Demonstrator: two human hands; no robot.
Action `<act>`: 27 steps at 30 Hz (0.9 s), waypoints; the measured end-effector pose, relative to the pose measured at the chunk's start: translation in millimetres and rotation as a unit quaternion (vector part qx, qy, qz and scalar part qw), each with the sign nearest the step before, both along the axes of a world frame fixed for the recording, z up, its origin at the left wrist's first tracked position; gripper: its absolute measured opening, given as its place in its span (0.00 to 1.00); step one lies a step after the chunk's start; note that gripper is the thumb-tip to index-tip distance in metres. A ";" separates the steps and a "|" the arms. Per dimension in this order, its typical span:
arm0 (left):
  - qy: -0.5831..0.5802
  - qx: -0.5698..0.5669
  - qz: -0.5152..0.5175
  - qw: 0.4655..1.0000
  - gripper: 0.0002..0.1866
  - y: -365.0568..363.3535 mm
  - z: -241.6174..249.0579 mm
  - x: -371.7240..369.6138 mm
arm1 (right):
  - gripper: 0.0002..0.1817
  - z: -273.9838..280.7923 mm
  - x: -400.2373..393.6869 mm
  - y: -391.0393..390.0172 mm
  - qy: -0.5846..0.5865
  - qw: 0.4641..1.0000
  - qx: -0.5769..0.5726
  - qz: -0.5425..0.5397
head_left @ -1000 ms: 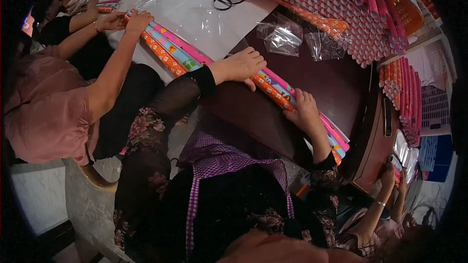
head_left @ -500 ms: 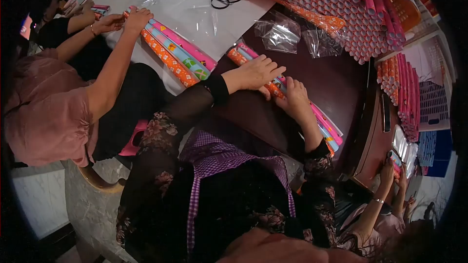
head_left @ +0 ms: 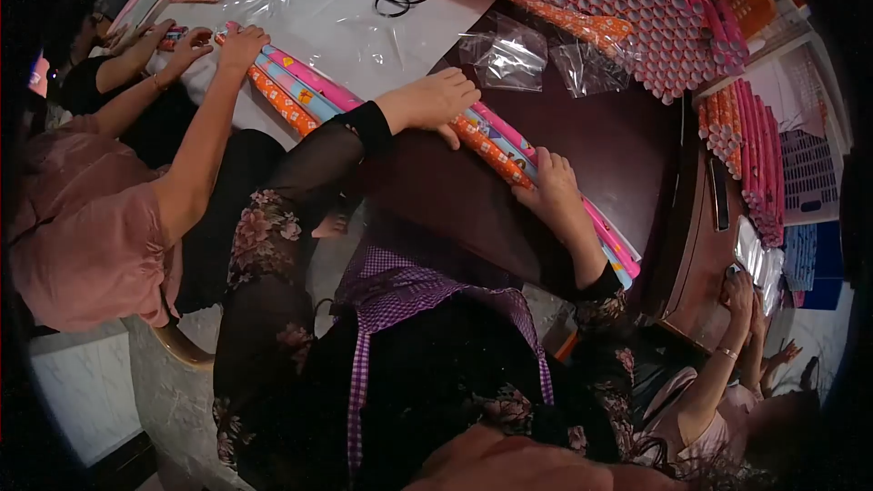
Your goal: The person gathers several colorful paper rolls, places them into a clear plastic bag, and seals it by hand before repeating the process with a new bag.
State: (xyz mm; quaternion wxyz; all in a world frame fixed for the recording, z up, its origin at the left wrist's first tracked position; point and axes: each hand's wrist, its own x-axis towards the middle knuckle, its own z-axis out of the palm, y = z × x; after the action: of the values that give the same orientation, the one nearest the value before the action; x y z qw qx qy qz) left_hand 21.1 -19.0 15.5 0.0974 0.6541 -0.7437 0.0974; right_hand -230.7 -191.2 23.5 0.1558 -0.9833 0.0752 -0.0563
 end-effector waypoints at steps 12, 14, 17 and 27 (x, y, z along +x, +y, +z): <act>0.014 -0.056 -0.008 0.998 0.43 -10.8 -11.4 -22.7 | 0.36 -8.2 26.2 9.0 -0.019 1.000 -0.005 0.009; 0.006 -0.055 0.008 0.998 0.43 -13.6 -10.8 -30.0 | 0.36 -5.7 32.3 10.1 -0.021 1.000 0.000 0.010; 0.004 -0.053 0.022 0.998 0.43 -19.1 -11.9 -40.3 | 0.34 -5.1 39.0 11.0 -0.017 1.000 0.001 0.011; 0.172 -0.136 0.121 0.968 0.45 -4.3 4.3 -29.7 | 0.35 -3.2 -3.5 -4.1 -0.030 1.000 0.003 -0.001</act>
State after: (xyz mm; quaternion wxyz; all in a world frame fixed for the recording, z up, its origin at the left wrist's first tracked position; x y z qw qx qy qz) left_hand -8.6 -23.3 19.8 0.2995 0.7268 -0.6108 0.0949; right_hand -234.3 -195.3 20.3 0.1606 -0.9807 0.0713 -0.0856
